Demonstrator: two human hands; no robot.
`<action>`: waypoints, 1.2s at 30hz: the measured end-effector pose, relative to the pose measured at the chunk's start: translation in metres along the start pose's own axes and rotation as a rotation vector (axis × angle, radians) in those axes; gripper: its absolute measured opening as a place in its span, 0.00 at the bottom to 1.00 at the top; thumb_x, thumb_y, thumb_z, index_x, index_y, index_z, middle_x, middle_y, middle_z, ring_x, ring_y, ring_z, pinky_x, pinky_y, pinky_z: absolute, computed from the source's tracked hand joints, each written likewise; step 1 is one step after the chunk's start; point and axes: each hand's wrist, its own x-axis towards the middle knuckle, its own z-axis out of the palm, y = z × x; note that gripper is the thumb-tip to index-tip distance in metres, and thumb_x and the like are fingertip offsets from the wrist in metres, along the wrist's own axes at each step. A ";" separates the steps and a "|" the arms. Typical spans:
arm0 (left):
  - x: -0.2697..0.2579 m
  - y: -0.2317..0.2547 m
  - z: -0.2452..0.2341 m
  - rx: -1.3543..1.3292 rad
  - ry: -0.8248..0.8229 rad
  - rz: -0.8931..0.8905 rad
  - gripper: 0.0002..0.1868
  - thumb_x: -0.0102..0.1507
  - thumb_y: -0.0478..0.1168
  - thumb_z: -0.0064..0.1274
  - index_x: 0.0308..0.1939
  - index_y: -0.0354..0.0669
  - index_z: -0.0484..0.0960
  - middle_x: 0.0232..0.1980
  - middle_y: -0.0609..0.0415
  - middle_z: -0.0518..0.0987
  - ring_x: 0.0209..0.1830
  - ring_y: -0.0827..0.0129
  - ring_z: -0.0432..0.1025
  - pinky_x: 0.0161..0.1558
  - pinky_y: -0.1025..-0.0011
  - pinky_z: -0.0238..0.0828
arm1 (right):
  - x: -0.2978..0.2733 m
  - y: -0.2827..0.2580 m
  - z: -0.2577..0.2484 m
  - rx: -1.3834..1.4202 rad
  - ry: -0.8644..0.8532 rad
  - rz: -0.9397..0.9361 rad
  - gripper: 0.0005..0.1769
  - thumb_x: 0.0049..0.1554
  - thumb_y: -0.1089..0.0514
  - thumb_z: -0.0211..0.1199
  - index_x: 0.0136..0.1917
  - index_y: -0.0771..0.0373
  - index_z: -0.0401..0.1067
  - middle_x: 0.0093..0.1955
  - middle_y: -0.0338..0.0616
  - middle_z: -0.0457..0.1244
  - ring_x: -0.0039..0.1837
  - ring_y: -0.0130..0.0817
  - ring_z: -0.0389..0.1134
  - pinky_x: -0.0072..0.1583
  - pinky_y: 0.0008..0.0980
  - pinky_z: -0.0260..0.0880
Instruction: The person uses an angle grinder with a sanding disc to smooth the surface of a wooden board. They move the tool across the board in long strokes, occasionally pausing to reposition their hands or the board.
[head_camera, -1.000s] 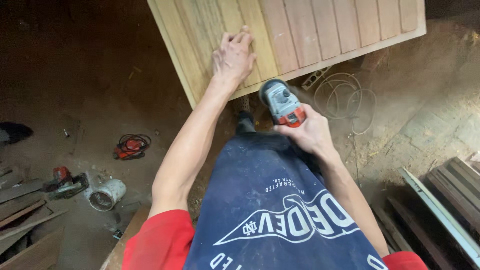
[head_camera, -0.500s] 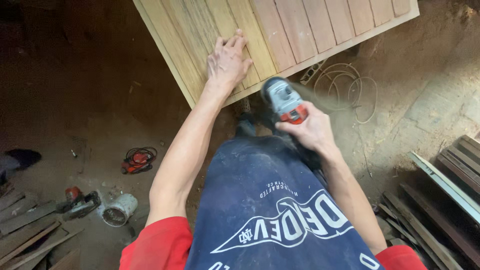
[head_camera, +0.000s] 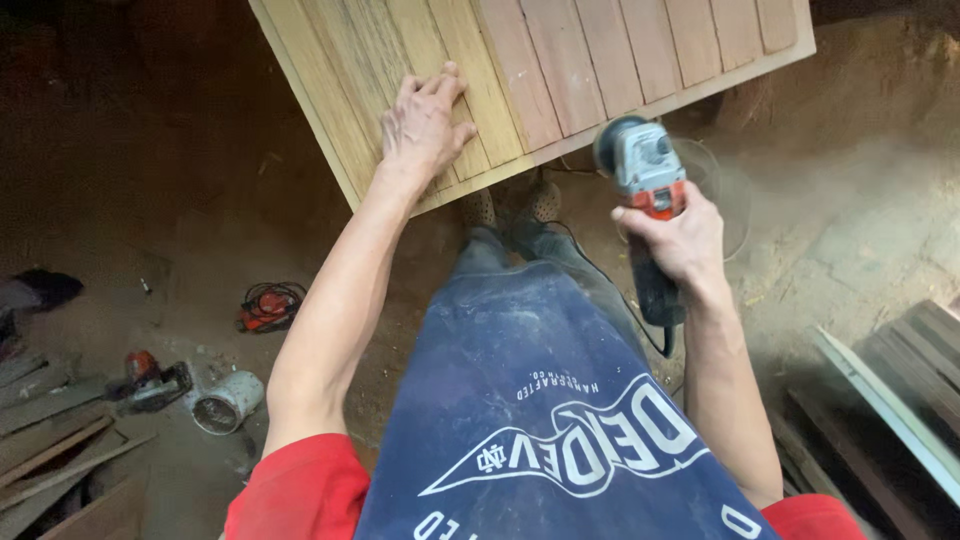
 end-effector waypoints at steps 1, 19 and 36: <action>-0.001 -0.001 0.000 -0.014 0.005 0.003 0.38 0.56 0.51 0.69 0.68 0.49 0.72 0.65 0.59 0.76 0.65 0.56 0.66 0.55 0.51 0.73 | -0.002 -0.002 0.005 -0.012 -0.028 -0.023 0.35 0.42 0.42 0.78 0.55 0.66 0.75 0.47 0.49 0.72 0.48 0.35 0.74 0.54 0.35 0.73; -0.019 -0.062 -0.006 -0.109 -0.039 0.256 0.38 0.55 0.50 0.70 0.67 0.49 0.74 0.76 0.61 0.65 0.74 0.62 0.59 0.61 0.55 0.70 | -0.104 -0.097 0.162 -0.236 -0.360 -0.075 0.52 0.36 0.35 0.78 0.68 0.59 0.67 0.54 0.54 0.71 0.56 0.50 0.73 0.59 0.43 0.71; -0.008 -0.066 0.021 -0.087 0.027 0.318 0.35 0.55 0.50 0.69 0.63 0.46 0.73 0.76 0.59 0.63 0.76 0.62 0.57 0.62 0.57 0.71 | -0.097 -0.069 0.142 -0.056 -0.021 0.026 0.37 0.42 0.41 0.79 0.57 0.65 0.75 0.49 0.48 0.72 0.50 0.35 0.74 0.56 0.35 0.72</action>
